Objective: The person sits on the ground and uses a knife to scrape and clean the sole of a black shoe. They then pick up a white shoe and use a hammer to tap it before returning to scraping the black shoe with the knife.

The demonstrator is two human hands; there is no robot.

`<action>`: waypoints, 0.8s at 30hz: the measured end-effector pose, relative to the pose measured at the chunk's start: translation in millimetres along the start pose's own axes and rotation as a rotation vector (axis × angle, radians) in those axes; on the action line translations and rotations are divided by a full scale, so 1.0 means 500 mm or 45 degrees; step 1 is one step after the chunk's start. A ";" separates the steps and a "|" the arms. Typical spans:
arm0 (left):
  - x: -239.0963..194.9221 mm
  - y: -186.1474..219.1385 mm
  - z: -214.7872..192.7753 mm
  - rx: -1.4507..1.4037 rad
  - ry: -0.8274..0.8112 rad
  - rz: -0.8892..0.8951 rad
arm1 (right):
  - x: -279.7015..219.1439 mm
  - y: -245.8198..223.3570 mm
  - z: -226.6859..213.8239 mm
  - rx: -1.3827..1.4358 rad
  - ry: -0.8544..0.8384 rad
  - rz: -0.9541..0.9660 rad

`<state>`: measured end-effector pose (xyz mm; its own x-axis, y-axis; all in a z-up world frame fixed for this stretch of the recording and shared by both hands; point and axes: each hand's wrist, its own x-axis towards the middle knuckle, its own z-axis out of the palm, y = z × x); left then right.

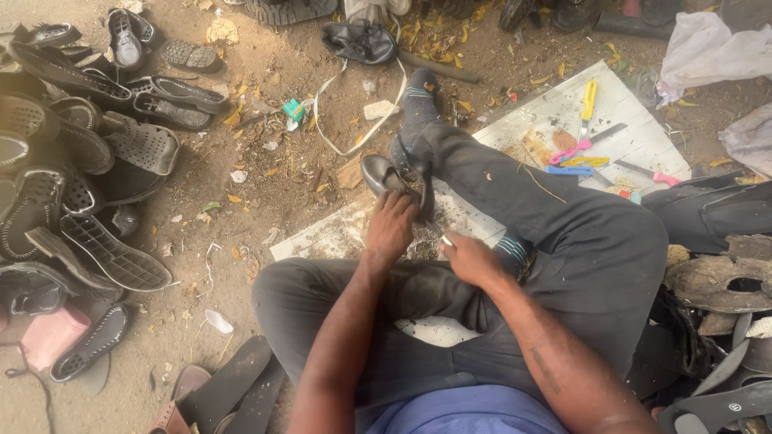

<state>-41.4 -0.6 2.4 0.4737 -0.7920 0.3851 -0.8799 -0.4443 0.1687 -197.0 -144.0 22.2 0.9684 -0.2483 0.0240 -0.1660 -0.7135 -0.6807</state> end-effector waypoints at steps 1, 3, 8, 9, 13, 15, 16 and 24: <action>0.008 -0.002 0.011 0.064 0.047 -0.006 | 0.019 0.024 0.000 -0.086 -0.102 0.085; 0.013 -0.001 0.024 0.017 -0.074 -0.003 | 0.057 0.070 -0.007 -0.260 -0.307 0.266; 0.012 -0.022 0.039 -0.238 -0.019 0.065 | 0.067 0.111 0.052 0.039 -0.226 0.208; 0.006 -0.027 0.042 -0.324 -0.009 0.025 | 0.069 0.114 0.060 0.124 -0.228 0.146; 0.010 -0.032 0.082 -0.635 -0.051 -0.275 | 0.039 0.105 0.068 0.045 -0.237 0.245; 0.002 -0.040 0.084 -0.684 -0.055 -0.348 | -0.003 0.080 0.069 0.127 -0.189 0.174; 0.016 -0.046 0.084 -0.706 -0.038 -0.375 | -0.007 0.068 0.065 0.195 -0.151 0.240; 0.017 -0.053 0.066 -1.168 -0.059 -0.660 | 0.039 0.009 0.094 0.543 -0.055 0.435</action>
<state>-12.7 -9.3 -28.8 0.7839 -0.6197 0.0377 -0.2516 -0.2616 0.9318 -170.3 -121.2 -14.7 0.8809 -0.3857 -0.2742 -0.3907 -0.2656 -0.8814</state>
